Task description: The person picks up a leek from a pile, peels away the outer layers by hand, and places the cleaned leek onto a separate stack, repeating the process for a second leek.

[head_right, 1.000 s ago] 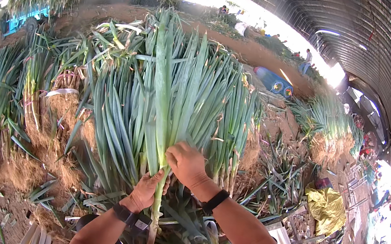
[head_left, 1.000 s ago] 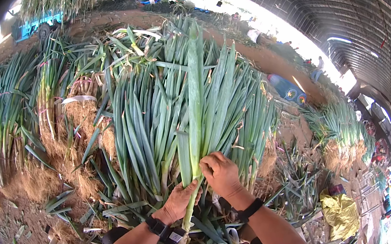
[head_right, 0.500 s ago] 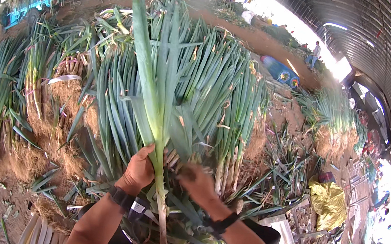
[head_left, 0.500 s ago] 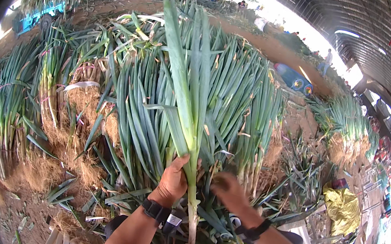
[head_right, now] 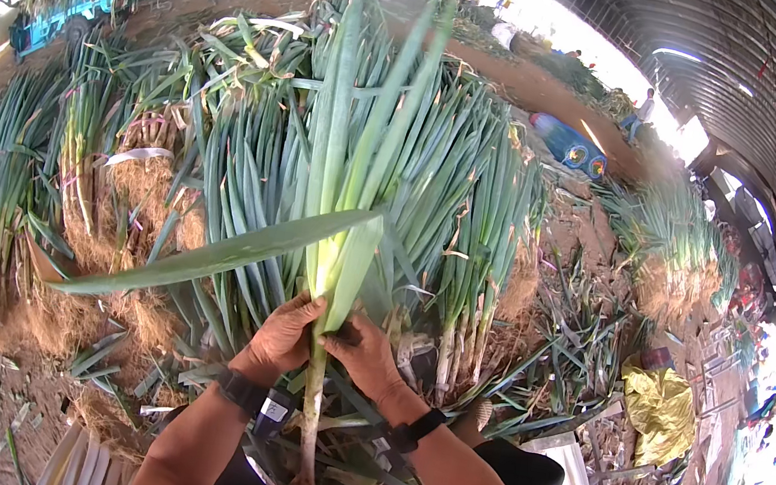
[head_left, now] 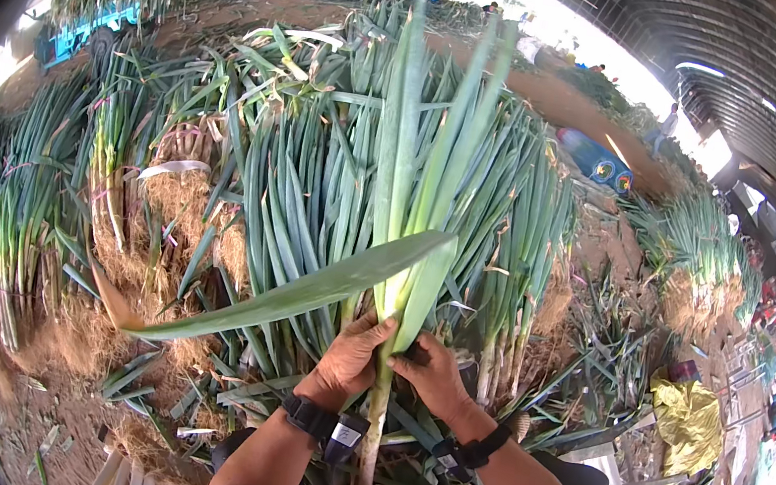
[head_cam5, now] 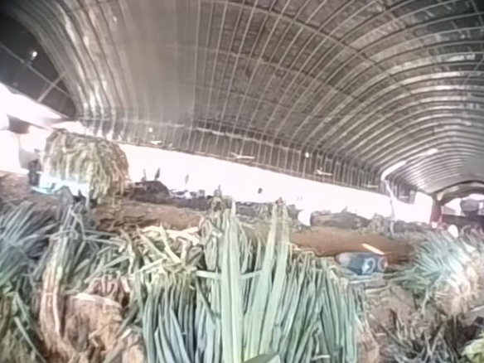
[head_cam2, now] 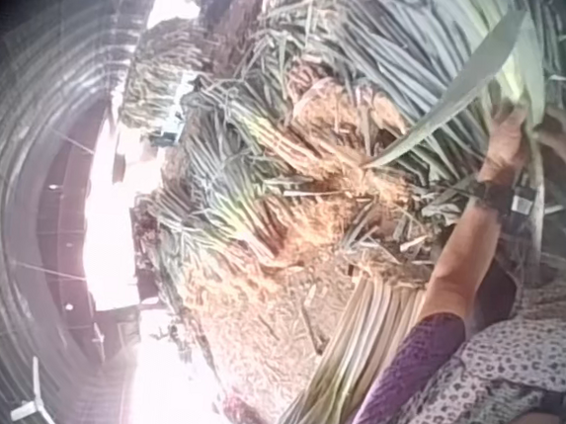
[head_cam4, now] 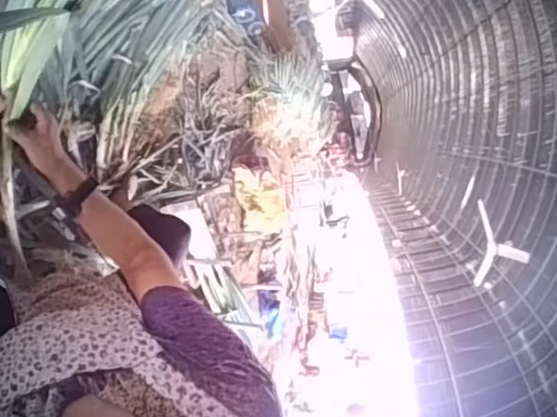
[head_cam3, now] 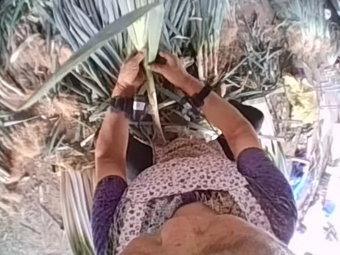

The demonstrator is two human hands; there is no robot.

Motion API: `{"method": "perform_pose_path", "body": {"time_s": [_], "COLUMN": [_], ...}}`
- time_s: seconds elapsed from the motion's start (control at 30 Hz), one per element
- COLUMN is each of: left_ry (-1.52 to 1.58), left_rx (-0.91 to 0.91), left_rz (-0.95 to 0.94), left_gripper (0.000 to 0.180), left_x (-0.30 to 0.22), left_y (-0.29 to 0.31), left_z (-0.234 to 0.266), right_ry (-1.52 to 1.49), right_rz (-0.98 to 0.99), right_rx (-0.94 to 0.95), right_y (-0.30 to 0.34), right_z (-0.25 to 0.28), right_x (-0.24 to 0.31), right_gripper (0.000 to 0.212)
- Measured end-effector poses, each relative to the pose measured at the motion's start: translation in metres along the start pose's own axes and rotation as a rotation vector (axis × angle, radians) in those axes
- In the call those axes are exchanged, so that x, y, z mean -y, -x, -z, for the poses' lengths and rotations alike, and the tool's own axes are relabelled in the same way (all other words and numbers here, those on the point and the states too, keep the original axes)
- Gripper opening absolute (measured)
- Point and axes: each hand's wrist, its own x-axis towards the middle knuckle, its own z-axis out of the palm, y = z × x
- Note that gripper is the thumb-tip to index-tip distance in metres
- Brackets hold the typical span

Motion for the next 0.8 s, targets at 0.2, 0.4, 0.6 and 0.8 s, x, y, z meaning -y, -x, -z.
{"method": "perform_pose_path", "body": {"time_s": [0.2,0.4,0.6,0.8], "left_ry": [0.002,-0.138,0.033,0.024], "left_rx": [-0.043,-0.36,-0.164,-0.086], "left_rz": [-0.074,-0.3,-0.213,-0.168], "left_gripper": [0.025,0.014,0.027,0.045], "left_x": [0.014,-0.006,-0.03,-0.014], "left_y": [-0.006,-0.005,0.009,0.011], "left_z": [-0.008,0.02,0.002,0.003], "right_ry": [0.175,0.223,1.013,-0.123], "right_rz": [-0.039,-0.289,-0.553,-0.511], "right_rx": [-0.039,-0.188,0.406,-0.093], "right_y": [-0.002,0.045,0.157,0.035], "right_z": [0.015,-0.022,0.08,0.009], "right_x": [-0.019,-0.026,-0.126,-0.044], "right_gripper": [0.03,0.028,0.035,0.031]}}
